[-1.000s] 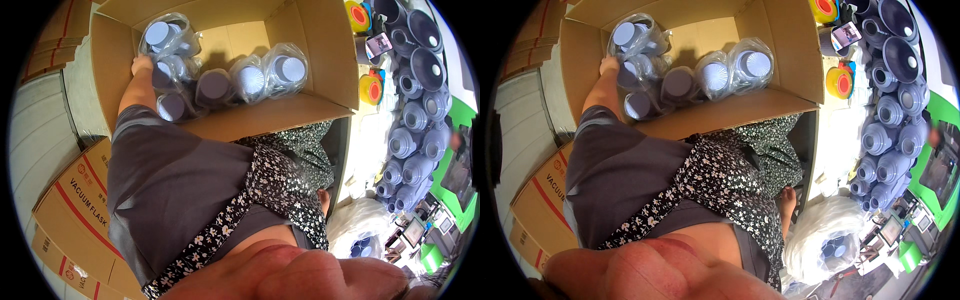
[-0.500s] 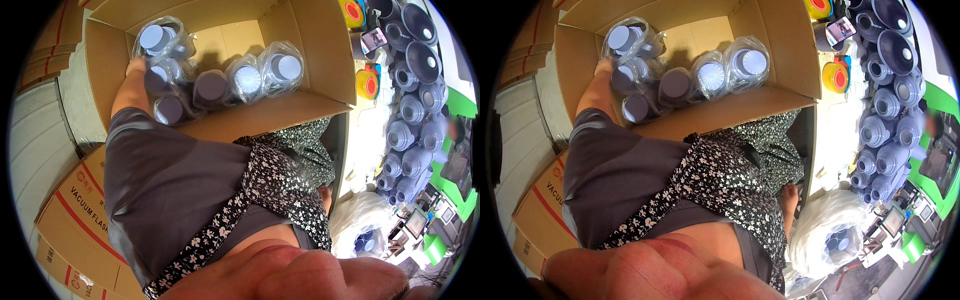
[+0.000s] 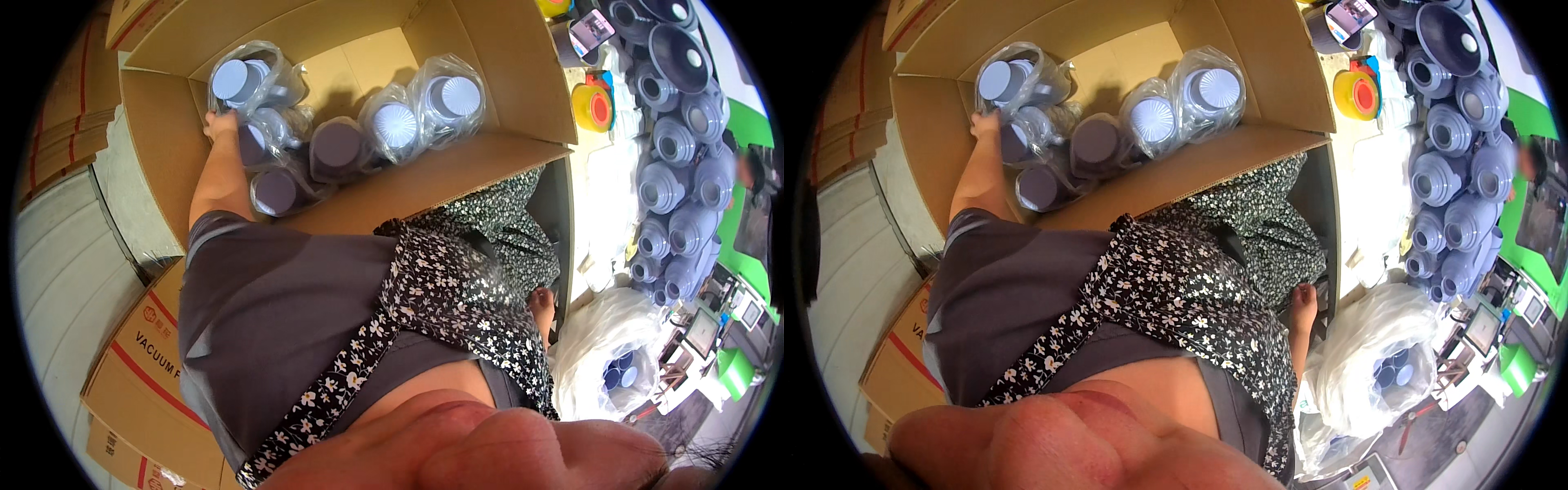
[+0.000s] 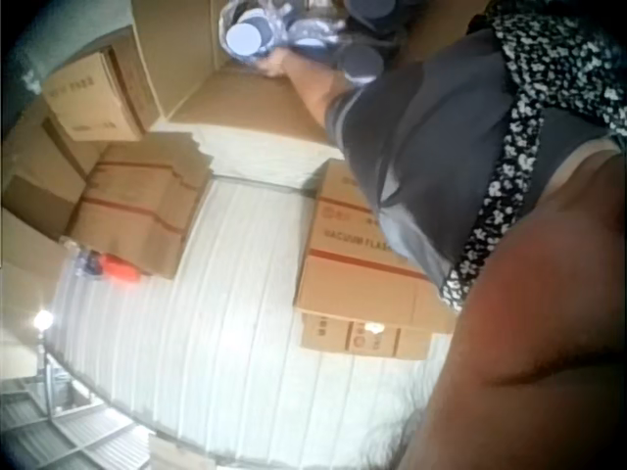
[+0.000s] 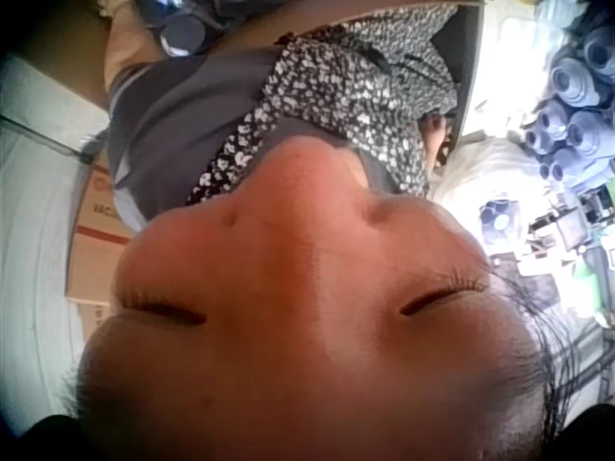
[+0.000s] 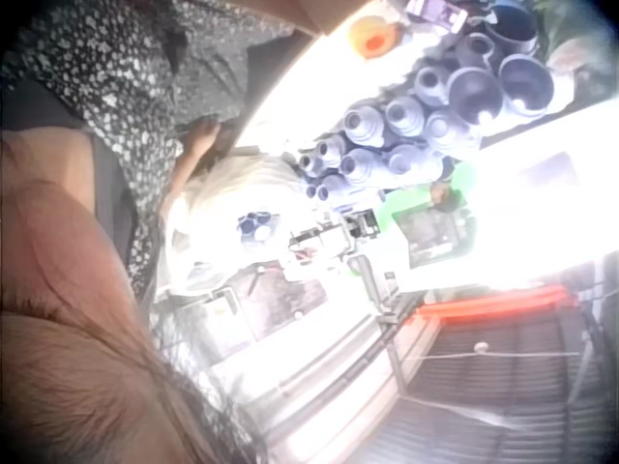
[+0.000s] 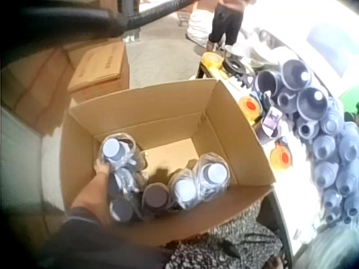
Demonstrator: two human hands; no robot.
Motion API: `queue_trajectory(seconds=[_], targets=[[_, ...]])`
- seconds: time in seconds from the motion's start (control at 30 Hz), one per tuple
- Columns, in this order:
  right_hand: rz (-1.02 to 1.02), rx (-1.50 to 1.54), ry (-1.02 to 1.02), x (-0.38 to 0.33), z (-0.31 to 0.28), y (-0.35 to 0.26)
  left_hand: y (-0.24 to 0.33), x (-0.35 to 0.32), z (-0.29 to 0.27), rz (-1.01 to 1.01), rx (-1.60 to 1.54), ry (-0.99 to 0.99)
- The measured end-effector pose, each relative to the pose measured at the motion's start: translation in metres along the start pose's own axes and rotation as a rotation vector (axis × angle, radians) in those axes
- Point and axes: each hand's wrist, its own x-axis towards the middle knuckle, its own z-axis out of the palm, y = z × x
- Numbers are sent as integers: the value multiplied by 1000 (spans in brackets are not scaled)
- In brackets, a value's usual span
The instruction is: The person assembles blue pitchers by attaching black bases to the containers, then slides each pitcher into a plastic bag and places it into a large cardboard box.
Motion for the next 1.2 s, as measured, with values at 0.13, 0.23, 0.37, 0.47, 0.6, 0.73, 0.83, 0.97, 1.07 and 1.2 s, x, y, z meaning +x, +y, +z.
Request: queue_trajectory(seconds=[0.13, 0.23, 0.37, 0.47, 0.6, 0.73, 0.83, 0.97, 1.07, 1.2], targets=[[-94, -61, -80, 51, -10, -21, -146, 142, 8, -2, -311, -29], [-42, -117, 21, 17, -4, -14, -107, 127, 56, -22, -277, -208], [-107, -196, 56, 13, 1, -42, -81, 133, 31, -120, -219, -22], [15, -113, 87, -8, -9, -21, -8, 48, 24, -128, -494, 26], [-71, -97, -91, 30, -17, -56, -35, 87, -10, -14, -818, 30], [-84, -47, -146, 44, -16, -76, -21, 74, -34, -24, -943, 134], [-102, -94, -133, 62, -8, -78, -29, 78, -43, -53, -1177, 193], [-163, -116, -32, 23, 10, -83, 23, 33, -22, -226, -1370, 128], [-250, -222, -33, 41, 14, -110, -46, 103, -14, -417, -1354, -139], [-427, -270, -5, 52, 1, -127, -42, 108, 19, -353, -1152, -266]])
